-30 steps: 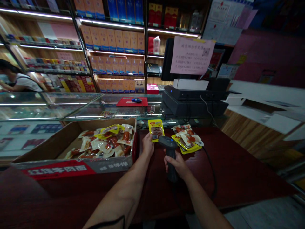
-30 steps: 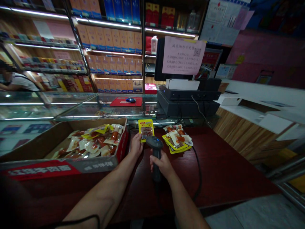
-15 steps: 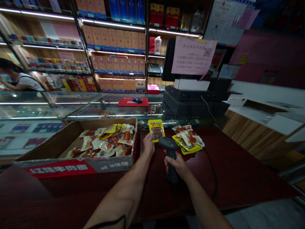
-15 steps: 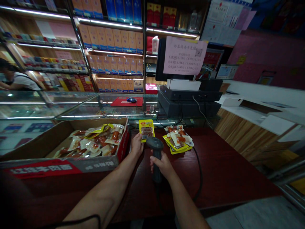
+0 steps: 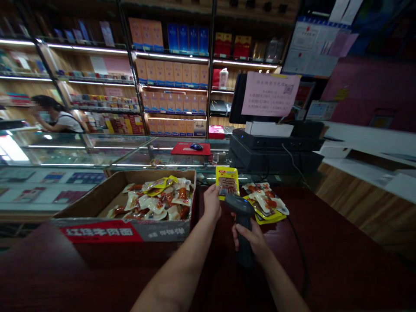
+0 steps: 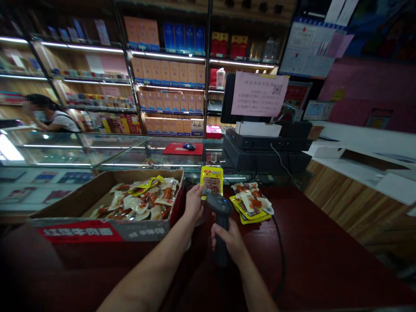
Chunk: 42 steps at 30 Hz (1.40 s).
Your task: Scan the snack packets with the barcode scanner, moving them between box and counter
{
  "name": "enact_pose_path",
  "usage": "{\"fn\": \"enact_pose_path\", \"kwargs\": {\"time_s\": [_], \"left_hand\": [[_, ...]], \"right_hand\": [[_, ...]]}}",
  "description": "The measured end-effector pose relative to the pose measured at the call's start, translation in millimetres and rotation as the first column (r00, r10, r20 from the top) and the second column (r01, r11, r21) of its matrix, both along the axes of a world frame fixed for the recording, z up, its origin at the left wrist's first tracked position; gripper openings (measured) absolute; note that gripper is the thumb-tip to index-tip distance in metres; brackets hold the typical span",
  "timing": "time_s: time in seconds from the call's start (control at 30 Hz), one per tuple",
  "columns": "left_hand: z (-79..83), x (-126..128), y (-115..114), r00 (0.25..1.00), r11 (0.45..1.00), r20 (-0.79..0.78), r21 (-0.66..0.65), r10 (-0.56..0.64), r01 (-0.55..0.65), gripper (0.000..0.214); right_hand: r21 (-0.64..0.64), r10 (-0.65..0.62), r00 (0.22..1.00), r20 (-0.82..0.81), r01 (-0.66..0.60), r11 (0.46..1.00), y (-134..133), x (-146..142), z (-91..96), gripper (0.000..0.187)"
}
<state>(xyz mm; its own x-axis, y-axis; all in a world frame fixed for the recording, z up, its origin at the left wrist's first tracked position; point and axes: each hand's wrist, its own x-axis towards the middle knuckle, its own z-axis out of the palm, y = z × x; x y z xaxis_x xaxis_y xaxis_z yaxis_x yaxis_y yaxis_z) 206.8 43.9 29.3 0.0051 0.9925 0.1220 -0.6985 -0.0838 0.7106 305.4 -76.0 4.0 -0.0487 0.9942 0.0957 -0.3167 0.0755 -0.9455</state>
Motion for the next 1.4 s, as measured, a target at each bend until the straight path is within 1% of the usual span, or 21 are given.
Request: {"fn": "enact_pose_path", "kwargs": {"time_s": [0.1, 0.17, 0.23, 0.33, 0.4, 0.47, 0.53, 0.6, 0.7, 0.73, 0.8, 0.93, 1.0, 1.07, 1.13, 1.2, 1.27, 1.3, 1.33, 1.37, 1.4], "left_hand": [[28.7, -29.2, 1.3, 0.993, 0.992, -0.076, 0.090, 0.091, -0.085, 0.027], [43.5, -60.6, 5.1, 0.973, 0.975, -0.136, 0.144, 0.187, -0.167, 0.029], [52.5, -97.7, 10.2, 0.922, 0.944, -0.226, 0.182, 0.314, -0.276, 0.030], [55.6, -153.0, 16.5, 0.764, 0.874, -0.425, 0.238, 0.486, -0.424, 0.030], [53.4, -183.0, 18.1, 0.605, 0.828, -0.579, 0.261, 0.546, -0.497, 0.029], [50.5, -204.6, 16.7, 0.422, 0.783, -0.712, 0.290, 0.561, -0.551, 0.028], [48.6, -217.3, 13.0, 0.285, 0.750, -0.779, 0.327, 0.559, -0.575, 0.031], [48.5, -222.8, 8.2, 0.193, 0.720, -0.798, 0.374, 0.571, -0.585, 0.038], [51.1, -222.1, 2.6, 0.069, 0.652, -0.774, 0.477, 0.629, -0.589, 0.042], [52.3, -220.3, 1.6, 0.038, 0.633, -0.760, 0.511, 0.649, -0.581, 0.041], [55.0, -214.8, 0.3, 0.020, 0.602, -0.722, 0.562, 0.692, -0.567, 0.037], [61.5, -192.8, -5.2, 0.043, 0.545, -0.635, 0.624, 0.771, -0.560, 0.034], [65.3, -174.1, -11.7, 0.104, 0.542, -0.584, 0.652, 0.805, -0.531, 0.033], [67.9, -150.1, -19.5, 0.242, 0.572, -0.528, 0.659, 0.814, -0.487, 0.033], [67.4, -121.7, -26.3, 0.444, 0.646, -0.474, 0.625, 0.760, -0.439, 0.032], [61.3, -90.4, -29.4, 0.647, 0.767, -0.450, 0.529, 0.616, -0.363, 0.030], [48.2, -57.6, -27.2, 0.803, 0.899, -0.448, 0.371, 0.393, -0.233, 0.026], [39.0, -41.0, -24.0, 0.851, 0.948, -0.451, 0.282, 0.269, -0.150, 0.023], [28.4, -24.5, -19.7, 0.881, 0.978, -0.450, 0.197, 0.149, -0.065, 0.020], [16.9, -8.1, -14.7, 0.892, 0.992, -0.449, 0.127, 0.052, 0.006, 0.018], [5.2, 7.7, -9.3, 0.882, 0.996, -0.470, 0.064, -0.031, 0.069, 0.021]], "right_hand": [[0.038, 0.054, 0.998, 0.012, -0.055, 0.998, -2.9, -10.8, 18.0, 0.046], [0.044, 0.085, 0.996, 0.007, -0.085, 0.995, -2.9, -21.3, 30.2, 0.047], [0.058, 0.097, 0.995, 0.018, -0.098, 0.994, -1.2, -34.1, 40.3, 0.048], [0.060, 0.093, 0.994, 0.048, -0.096, 0.994, 3.0, -56.0, 49.9, 0.047], [0.058, 0.100, 0.993, 0.068, -0.104, 0.993, 5.7, -70.9, 53.2, 0.044], [0.047, 0.129, 0.989, 0.079, -0.133, 0.990, 8.2, -84.5, 54.3, 0.041], [0.035, 0.168, 0.982, 0.083, -0.171, 0.985, 10.6, -95.8, 53.1, 0.038], [0.027, 0.205, 0.974, 0.095, -0.209, 0.978, 13.1, -104.2, 50.0, 0.036], [0.004, 0.243, 0.962, 0.122, -0.245, 0.970, 16.2, -111.4, 44.4, 0.037], [-0.002, 0.251, 0.960, 0.125, -0.253, 0.968, 16.8, -112.5, 42.7, 0.038], [-0.005, 0.256, 0.959, 0.120, -0.257, 0.966, 17.5, -112.7, 40.2, 0.039], [0.005, 0.218, 0.971, 0.098, -0.219, 0.976, 17.8, -104.3, 37.7, 0.038], [0.014, 0.167, 0.982, 0.092, -0.169, 0.986, 17.9, -94.0, 36.6, 0.038], [0.020, 0.091, 0.992, 0.092, -0.093, 0.995, 17.9, -79.0, 34.5, 0.039], [0.017, -0.003, 0.996, 0.091, 0.002, 1.000, 17.6, -59.9, 30.5, 0.041], [0.011, -0.104, 0.991, 0.088, 0.103, 0.995, 16.6, -38.8, 24.2, 0.045], [0.038, -0.213, 0.975, 0.060, 0.211, 0.977, 15.1, -18.4, 16.1, 0.044], [0.054, -0.266, 0.963, 0.031, 0.264, 0.963, 14.3, -9.5, 11.7, 0.042], [0.071, -0.312, 0.950, -0.001, 0.312, 0.948, 13.4, -1.8, 7.2, 0.042], [0.090, -0.349, 0.937, -0.028, 0.350, 0.932, 12.6, 4.5, 3.0, 0.042], [0.110, -0.377, 0.925, -0.053, 0.381, 0.918, 11.9, 9.3, -0.7, 0.042]]}}
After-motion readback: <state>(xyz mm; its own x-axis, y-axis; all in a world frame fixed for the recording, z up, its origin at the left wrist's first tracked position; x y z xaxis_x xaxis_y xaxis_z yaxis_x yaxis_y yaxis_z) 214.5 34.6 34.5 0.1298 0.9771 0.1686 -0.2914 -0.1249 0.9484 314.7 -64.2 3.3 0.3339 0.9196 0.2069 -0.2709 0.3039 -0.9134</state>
